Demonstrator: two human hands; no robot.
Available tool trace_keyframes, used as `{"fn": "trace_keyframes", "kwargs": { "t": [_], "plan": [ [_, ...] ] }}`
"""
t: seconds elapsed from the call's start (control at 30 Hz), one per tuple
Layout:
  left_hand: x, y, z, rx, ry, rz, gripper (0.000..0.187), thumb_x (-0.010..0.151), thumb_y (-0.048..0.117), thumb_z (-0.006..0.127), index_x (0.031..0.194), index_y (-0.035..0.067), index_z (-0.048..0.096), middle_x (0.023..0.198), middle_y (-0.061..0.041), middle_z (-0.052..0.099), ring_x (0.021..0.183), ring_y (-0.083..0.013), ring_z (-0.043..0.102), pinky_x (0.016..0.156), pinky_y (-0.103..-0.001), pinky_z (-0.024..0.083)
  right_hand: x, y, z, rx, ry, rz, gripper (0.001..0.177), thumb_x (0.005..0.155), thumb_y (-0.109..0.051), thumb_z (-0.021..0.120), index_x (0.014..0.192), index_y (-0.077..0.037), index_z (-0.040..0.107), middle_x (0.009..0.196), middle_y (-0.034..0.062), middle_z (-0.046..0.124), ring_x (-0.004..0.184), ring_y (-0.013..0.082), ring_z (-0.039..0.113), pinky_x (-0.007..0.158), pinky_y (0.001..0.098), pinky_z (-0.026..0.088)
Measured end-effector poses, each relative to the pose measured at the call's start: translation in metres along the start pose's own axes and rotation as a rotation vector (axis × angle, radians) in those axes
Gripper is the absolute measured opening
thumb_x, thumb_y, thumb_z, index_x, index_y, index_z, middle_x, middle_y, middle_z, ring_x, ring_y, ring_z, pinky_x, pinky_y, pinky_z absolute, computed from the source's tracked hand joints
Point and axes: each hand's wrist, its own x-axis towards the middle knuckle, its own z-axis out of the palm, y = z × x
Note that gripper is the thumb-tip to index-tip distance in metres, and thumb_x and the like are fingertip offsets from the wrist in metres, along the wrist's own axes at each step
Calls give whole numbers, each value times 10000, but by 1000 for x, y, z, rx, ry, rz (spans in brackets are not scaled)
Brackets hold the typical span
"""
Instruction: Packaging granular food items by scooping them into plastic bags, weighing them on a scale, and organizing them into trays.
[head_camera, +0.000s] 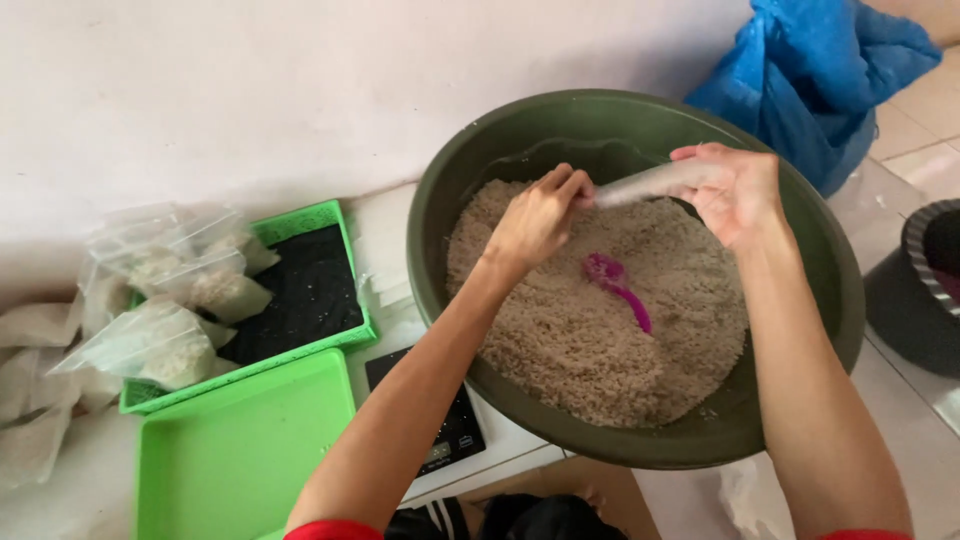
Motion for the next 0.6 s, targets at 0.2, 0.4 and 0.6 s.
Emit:
{"fn": "trace_keyframes", "kwargs": {
  "t": [0.2, 0.4, 0.6],
  "plan": [
    [1, -17, 7, -137, 145, -140, 98, 929, 66, 497, 945, 162, 506, 775, -29, 537, 707, -337, 670, 603, -458, 556, 26, 25, -26, -323, -129, -180, 499, 1048, -408, 458, 1215, 51, 560, 768, 289, 609, 672, 395, 684, 543, 451, 580],
    [-5, -32, 2, -42, 93, -199, 50, 972, 176, 529, 967, 154, 485, 824, -99, 530, 744, -457, 637, 621, -549, 546, 26, 55, -4, -518, 105, -528, 449, 1086, -284, 472, 1469, -98, 330, 1323, 304, 420, 1251, 396, 419, 995, 532, 367],
    [-3, -38, 5, -35, 85, -228, 42, 979, 167, 523, 969, 160, 483, 844, -95, 549, 752, -469, 646, 643, -559, 551, 8, 64, 32, -272, -202, -160, 661, 1001, -462, 440, 1553, -169, 225, 1535, 152, 314, 1455, 284, 213, 1122, 533, -13]
  ]
}}
